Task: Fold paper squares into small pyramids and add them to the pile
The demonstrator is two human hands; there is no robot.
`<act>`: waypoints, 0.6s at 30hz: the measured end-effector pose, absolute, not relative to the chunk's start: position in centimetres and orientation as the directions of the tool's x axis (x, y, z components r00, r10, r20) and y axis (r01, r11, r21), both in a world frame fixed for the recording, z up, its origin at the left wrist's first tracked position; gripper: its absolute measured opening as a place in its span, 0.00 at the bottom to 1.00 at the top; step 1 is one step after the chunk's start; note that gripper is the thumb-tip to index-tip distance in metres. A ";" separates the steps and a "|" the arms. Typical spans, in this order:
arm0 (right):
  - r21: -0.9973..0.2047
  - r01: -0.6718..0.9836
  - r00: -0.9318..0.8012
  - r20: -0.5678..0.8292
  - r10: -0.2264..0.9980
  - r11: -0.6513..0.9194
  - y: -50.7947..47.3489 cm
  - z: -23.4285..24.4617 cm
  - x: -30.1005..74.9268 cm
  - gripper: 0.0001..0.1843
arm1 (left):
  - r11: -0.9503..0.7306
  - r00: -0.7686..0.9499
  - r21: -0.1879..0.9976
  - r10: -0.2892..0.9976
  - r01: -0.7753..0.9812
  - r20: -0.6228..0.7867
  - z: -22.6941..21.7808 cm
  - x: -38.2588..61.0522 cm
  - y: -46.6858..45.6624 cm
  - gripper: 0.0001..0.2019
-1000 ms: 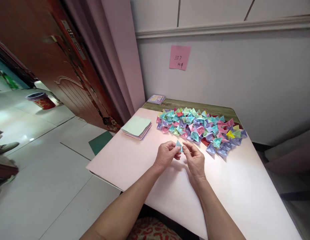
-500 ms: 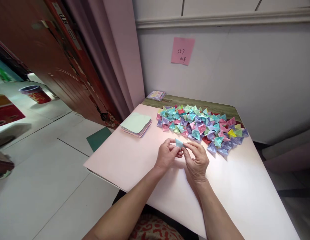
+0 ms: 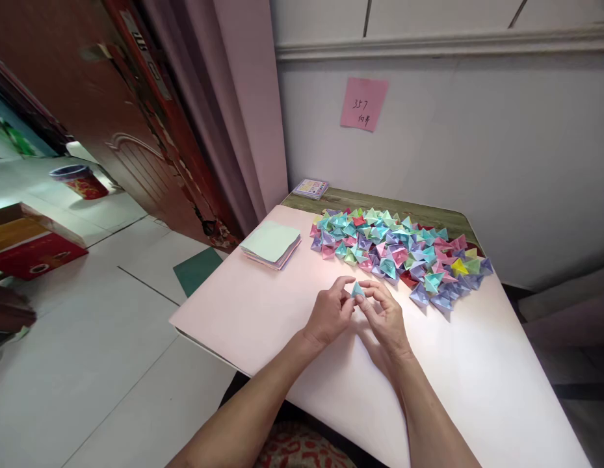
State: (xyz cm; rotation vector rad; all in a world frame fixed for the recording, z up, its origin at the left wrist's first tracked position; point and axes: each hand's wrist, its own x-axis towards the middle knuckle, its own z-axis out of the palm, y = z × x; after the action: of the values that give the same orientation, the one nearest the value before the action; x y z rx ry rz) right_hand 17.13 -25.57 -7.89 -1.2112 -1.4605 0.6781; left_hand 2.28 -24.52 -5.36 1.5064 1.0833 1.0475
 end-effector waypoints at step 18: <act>-0.838 -0.508 -0.215 -0.104 0.971 -0.202 -26.0 -8.4 16.6 0.11 | 0.489 0.626 0.824 0.747 -0.286 -0.226 -4.8 -0.3 -24.3 0.15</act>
State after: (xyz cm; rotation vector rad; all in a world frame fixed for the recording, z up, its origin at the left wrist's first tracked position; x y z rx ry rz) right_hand 16.58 -26.01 -8.36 -0.8014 -0.8245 1.6685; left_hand -0.29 -24.31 -4.83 0.8387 0.6261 0.6797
